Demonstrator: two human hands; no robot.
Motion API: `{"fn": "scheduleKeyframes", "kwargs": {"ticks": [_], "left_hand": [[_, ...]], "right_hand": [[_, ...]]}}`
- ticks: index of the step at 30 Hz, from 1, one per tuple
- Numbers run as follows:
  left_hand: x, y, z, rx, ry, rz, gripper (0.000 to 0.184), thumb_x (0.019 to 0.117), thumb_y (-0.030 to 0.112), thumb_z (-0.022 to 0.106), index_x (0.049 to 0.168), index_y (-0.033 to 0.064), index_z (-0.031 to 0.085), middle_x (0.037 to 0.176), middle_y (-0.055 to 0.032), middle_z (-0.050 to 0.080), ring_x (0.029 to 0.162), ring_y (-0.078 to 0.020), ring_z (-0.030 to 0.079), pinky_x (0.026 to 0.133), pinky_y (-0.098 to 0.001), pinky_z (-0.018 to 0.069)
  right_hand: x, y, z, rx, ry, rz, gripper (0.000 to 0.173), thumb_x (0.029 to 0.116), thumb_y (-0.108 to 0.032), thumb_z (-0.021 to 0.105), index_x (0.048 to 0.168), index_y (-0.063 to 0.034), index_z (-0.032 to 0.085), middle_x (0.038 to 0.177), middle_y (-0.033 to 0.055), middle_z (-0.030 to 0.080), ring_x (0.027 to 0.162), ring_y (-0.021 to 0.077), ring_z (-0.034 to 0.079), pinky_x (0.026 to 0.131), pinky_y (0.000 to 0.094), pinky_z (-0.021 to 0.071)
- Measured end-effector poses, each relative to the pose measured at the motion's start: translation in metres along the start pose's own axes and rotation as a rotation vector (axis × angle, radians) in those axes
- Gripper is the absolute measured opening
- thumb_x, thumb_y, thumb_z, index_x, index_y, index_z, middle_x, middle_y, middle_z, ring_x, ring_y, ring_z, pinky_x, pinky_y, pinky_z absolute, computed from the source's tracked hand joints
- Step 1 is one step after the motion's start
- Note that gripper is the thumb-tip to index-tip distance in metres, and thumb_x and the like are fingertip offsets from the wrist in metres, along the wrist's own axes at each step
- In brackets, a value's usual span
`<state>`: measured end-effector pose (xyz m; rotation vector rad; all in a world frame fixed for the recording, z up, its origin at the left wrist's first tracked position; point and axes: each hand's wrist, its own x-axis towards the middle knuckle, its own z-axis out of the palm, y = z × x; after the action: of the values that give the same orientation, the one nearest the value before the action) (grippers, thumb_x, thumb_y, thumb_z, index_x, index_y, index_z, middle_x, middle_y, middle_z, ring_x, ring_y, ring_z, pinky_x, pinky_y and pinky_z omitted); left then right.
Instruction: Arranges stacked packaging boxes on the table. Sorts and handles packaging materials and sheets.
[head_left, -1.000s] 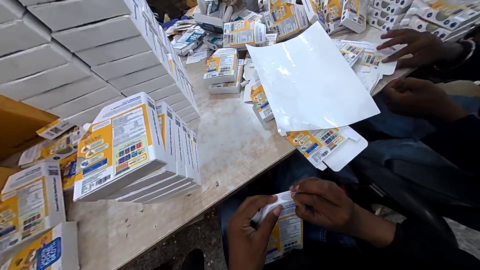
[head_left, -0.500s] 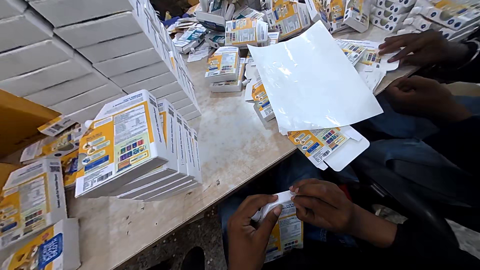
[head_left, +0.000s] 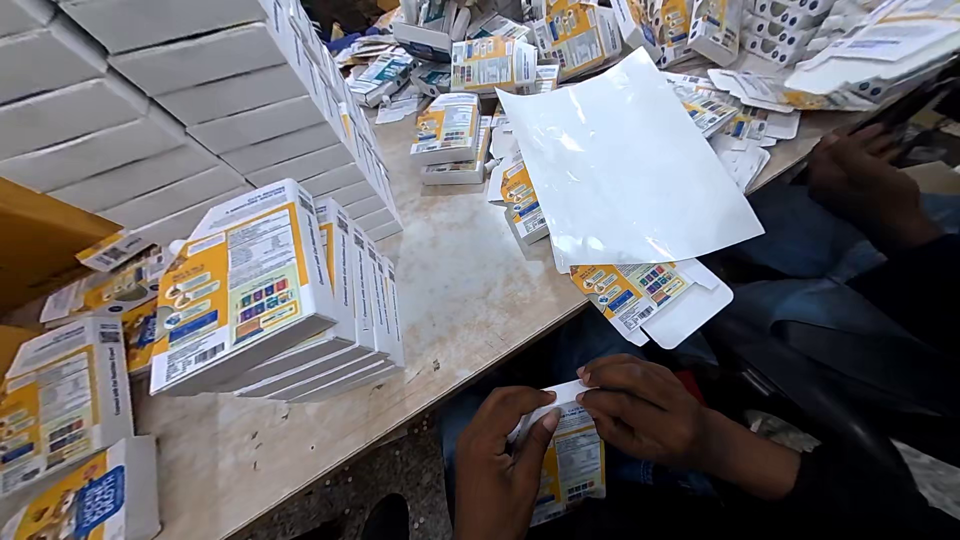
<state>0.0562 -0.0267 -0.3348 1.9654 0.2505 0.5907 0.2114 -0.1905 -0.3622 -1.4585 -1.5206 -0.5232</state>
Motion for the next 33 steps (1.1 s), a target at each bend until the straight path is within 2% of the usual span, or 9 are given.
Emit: {"fn": "scheduleKeyframes", "kwargs": {"ticks": [6,8,12,15,19,25,28,30,33], "left_hand": [[-0.001,-0.001,-0.001,0.016,0.011,0.011,0.017,0.0967,0.022,0.070,0.106,0.0096,0.078,0.106,-0.0042,0.071,0.092,-0.0108,0.070,0.076,-0.0226,0.0611],[-0.002,0.000,-0.001,0.011,0.010,0.018,0.017,0.0967,0.022,0.070,0.105,0.0096,0.078,0.106,-0.0043,0.071,0.093,-0.0110,0.069,0.076,-0.0225,0.0607],[-0.002,0.003,0.000,0.011,0.001,0.035,0.016,0.0966,0.022,0.070,0.105,0.0108,0.078,0.106,-0.0037,0.071,0.094,-0.0102,0.069,0.077,-0.0219,0.0602],[-0.003,0.004,-0.001,-0.008,-0.011,0.037,0.014,0.0956,0.019,0.071,0.105,0.0104,0.077,0.107,-0.0047,0.071,0.094,-0.0114,0.069,0.077,-0.0230,0.0608],[-0.004,0.003,-0.002,-0.040,-0.017,0.038,0.014,0.0957,0.019,0.071,0.105,0.0097,0.077,0.107,-0.0055,0.070,0.094,-0.0124,0.069,0.076,-0.0234,0.0613],[-0.003,0.002,-0.002,-0.097,-0.036,-0.051,0.016,0.0952,0.018,0.071,0.106,0.0068,0.074,0.107,-0.0056,0.070,0.093,-0.0149,0.070,0.077,-0.0265,0.0618],[-0.002,-0.002,-0.004,-0.126,-0.042,-0.100,0.017,0.0942,0.017,0.071,0.108,0.0072,0.073,0.106,-0.0052,0.071,0.092,-0.0164,0.070,0.078,-0.0282,0.0617],[-0.002,-0.003,-0.006,-0.133,-0.047,-0.120,0.018,0.0933,0.016,0.071,0.109,0.0069,0.073,0.107,-0.0049,0.071,0.092,-0.0159,0.070,0.078,-0.0281,0.0612],[-0.001,-0.005,-0.009,-0.160,-0.081,-0.136,0.022,0.0927,0.016,0.072,0.113,0.0058,0.071,0.109,-0.0060,0.071,0.093,-0.0155,0.070,0.079,-0.0277,0.0613]], "right_hand": [[0.007,-0.002,-0.010,0.167,-0.033,0.215,0.022,0.0959,-0.022,0.066,0.110,-0.0064,0.071,0.116,0.0052,0.066,0.115,0.0138,0.064,0.096,0.0289,0.0592],[0.017,-0.004,-0.015,0.345,-0.039,0.479,0.022,0.0947,-0.021,0.068,0.113,-0.0095,0.070,0.114,0.0011,0.068,0.108,0.0116,0.068,0.089,0.0296,0.0625],[0.048,-0.001,-0.026,0.803,-0.219,1.054,0.015,0.0936,-0.013,0.072,0.107,-0.0068,0.071,0.097,0.0063,0.072,0.084,0.0160,0.070,0.075,0.0306,0.0603],[0.057,0.002,-0.022,0.955,-0.383,1.162,0.012,0.0919,-0.010,0.076,0.101,-0.0026,0.071,0.088,0.0079,0.071,0.079,0.0133,0.068,0.075,0.0273,0.0587],[0.059,0.000,-0.014,0.963,-0.421,1.208,0.010,0.0917,-0.010,0.076,0.097,-0.0029,0.072,0.086,0.0068,0.070,0.078,0.0114,0.066,0.074,0.0250,0.0570],[0.054,-0.005,-0.012,0.757,-0.409,1.074,0.011,0.0918,-0.018,0.078,0.094,-0.0075,0.075,0.083,0.0028,0.072,0.074,0.0103,0.068,0.068,0.0240,0.0570],[0.042,-0.013,-0.002,0.422,-0.291,0.735,0.013,0.0950,-0.023,0.073,0.091,-0.0116,0.076,0.086,-0.0045,0.068,0.078,0.0027,0.065,0.068,0.0184,0.0572],[0.031,-0.016,0.006,0.263,-0.218,0.501,0.018,0.0994,-0.024,0.068,0.094,-0.0090,0.076,0.090,-0.0023,0.067,0.081,0.0011,0.063,0.070,0.0155,0.0558],[0.015,-0.014,0.015,0.214,-0.152,0.338,0.020,0.1016,-0.024,0.066,0.101,-0.0057,0.074,0.098,0.0025,0.067,0.091,0.0049,0.066,0.079,0.0170,0.0573]]}}
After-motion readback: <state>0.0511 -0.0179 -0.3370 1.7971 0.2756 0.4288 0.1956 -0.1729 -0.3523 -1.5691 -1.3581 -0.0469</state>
